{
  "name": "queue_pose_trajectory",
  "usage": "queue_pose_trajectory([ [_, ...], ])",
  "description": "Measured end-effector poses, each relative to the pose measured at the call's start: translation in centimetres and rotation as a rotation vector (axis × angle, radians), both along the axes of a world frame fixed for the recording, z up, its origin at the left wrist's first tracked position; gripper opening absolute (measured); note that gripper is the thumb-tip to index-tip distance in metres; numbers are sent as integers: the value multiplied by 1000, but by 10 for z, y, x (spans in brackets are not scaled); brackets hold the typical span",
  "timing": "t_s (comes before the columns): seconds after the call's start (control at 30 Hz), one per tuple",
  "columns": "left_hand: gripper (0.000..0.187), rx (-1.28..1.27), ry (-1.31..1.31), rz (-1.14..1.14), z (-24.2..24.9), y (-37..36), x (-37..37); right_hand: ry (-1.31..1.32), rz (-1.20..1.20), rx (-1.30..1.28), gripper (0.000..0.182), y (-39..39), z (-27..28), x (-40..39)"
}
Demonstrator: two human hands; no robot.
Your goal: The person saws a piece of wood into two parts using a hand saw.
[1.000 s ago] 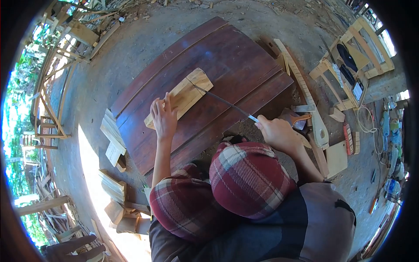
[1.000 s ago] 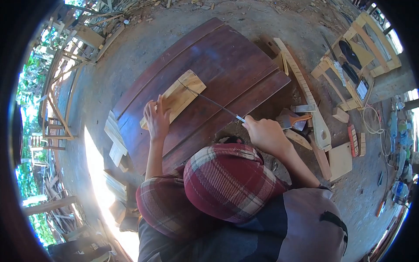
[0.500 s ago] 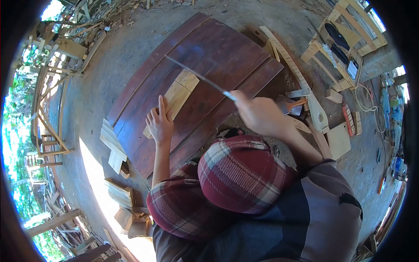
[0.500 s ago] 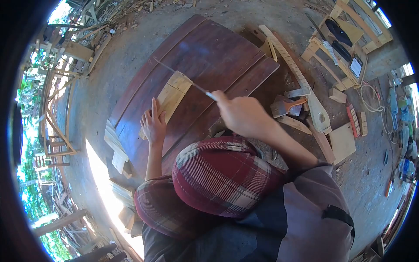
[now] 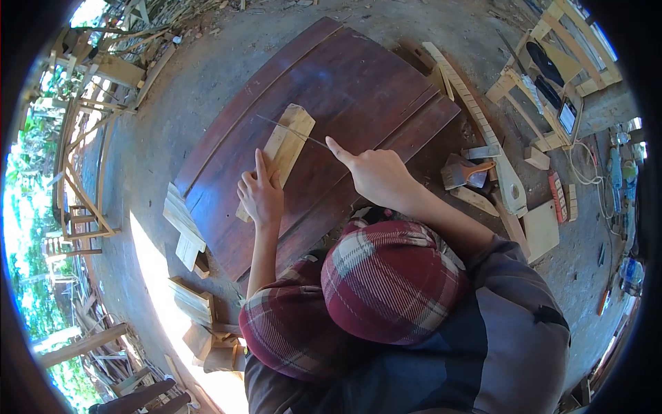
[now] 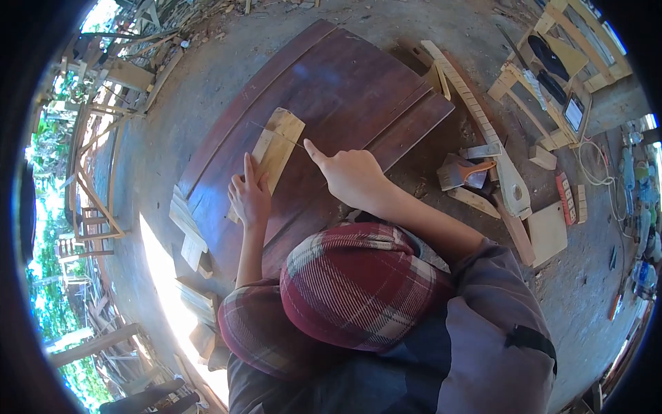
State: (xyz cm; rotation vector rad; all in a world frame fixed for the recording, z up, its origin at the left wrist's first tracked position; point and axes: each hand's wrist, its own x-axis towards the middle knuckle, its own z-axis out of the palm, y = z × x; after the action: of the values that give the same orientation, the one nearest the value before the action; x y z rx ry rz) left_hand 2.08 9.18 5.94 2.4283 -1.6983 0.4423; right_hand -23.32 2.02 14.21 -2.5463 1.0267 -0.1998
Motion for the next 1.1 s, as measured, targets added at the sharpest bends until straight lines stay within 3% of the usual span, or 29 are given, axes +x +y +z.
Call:
queue_pose_trajectory([
  [0.2,43,80,164,-54,6,-6,14,37,5,-45,69,10,36,-16],
  [0.3,37,67,312,-101,9,-5,16,90,20,-106,56,19,55,-19],
  [0.5,38,174,242,-218,18,-3,13,36,18,-110,64,-7,14,25],
  [0.67,39,174,218,-211,16,-1,7,-6,-6,-155,57,-23,-26,61],
  [0.8,38,213,136,-185,10,0,-5,1,13,-167,62,-15,-12,34],
  [0.97,35,174,227,-156,9,-5,2,220,42,-154,65,11,51,-21],
  [1.1,32,148,200,-184,4,0,-3,199,63,-209,69,1,23,-15],
])
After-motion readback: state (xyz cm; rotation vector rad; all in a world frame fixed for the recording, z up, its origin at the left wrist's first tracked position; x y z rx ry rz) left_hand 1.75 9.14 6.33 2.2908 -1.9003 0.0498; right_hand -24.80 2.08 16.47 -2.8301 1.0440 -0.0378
